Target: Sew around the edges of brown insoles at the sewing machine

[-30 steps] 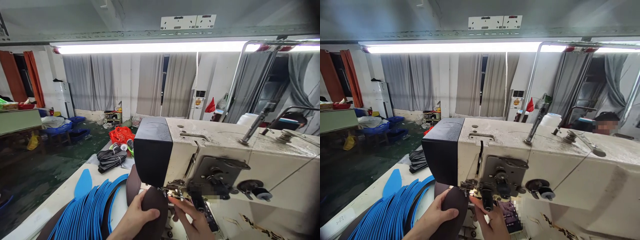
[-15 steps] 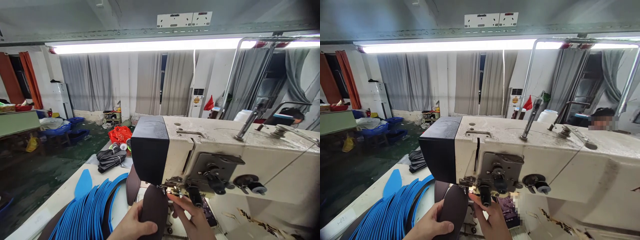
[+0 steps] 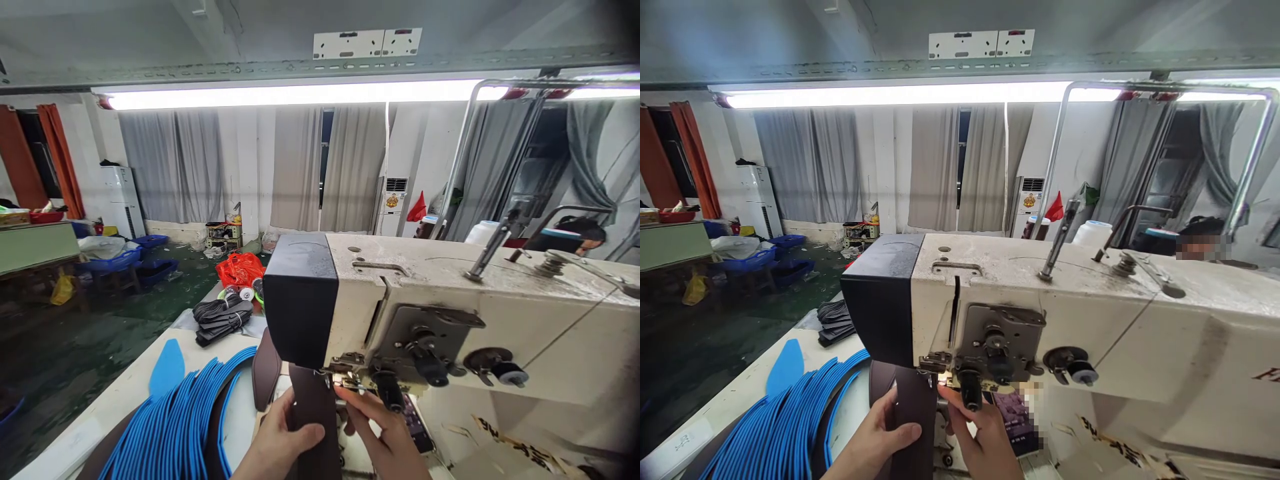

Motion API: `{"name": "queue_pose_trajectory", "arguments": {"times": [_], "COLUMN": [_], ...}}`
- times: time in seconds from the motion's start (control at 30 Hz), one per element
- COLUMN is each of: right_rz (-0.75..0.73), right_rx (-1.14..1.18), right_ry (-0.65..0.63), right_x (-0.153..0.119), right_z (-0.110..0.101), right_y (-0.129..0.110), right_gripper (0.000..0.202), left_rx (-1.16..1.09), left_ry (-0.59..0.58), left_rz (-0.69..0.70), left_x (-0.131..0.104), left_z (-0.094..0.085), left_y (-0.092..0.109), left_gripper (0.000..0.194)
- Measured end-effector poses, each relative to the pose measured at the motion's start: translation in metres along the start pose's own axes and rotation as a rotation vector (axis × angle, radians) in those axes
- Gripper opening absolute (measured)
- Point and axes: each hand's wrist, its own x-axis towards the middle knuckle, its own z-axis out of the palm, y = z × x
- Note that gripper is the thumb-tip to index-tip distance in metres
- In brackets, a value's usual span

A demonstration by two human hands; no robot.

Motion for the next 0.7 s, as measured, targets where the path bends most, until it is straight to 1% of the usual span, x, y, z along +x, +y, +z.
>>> {"name": "queue_pose_trajectory", "arguments": {"times": [0.07, 0.13, 0.2, 0.23, 0.4, 0.5, 0.6, 0.7], "right_rz": [0.015, 0.026, 0.027, 0.030, 0.033, 0.015, 0.013, 0.017], "right_rx": [-0.007, -0.014, -0.023, -0.023, -0.005, 0.006, 0.007, 0.016], "right_ry": [-0.009, -0.021, -0.022, -0.028, -0.054, -0.051, -0.049, -0.064], "right_x": [0.000, -0.001, -0.001, -0.001, -0.002, -0.001, 0.000, 0.000], "right_z": [0.000, 0.000, 0.000, 0.000, 0.002, 0.001, 0.000, -0.001], "right_y": [0.000, 0.001, 0.003, 0.004, 0.009, 0.009, 0.007, 0.004], "right_gripper": [0.034, 0.035, 0.036, 0.037, 0.041, 0.038, 0.035, 0.035], "left_rx": [0.012, 0.052, 0.088, 0.091, 0.061, 0.063, 0.083, 0.099], "left_ry": [0.026, 0.056, 0.061, 0.044, -0.088, -0.125, -0.124, -0.063], "left_rz": [-0.033, -0.105, -0.157, -0.165, -0.180, -0.168, -0.147, -0.127], "left_x": [-0.001, -0.003, -0.005, -0.005, -0.001, 0.007, 0.017, 0.026], "left_z": [0.001, 0.001, 0.001, 0.000, -0.001, -0.004, -0.007, -0.008], "left_y": [-0.001, 0.001, 0.005, 0.007, 0.021, 0.025, 0.025, 0.024], "left_gripper": [0.060, 0.062, 0.063, 0.064, 0.063, 0.059, 0.050, 0.039]}}
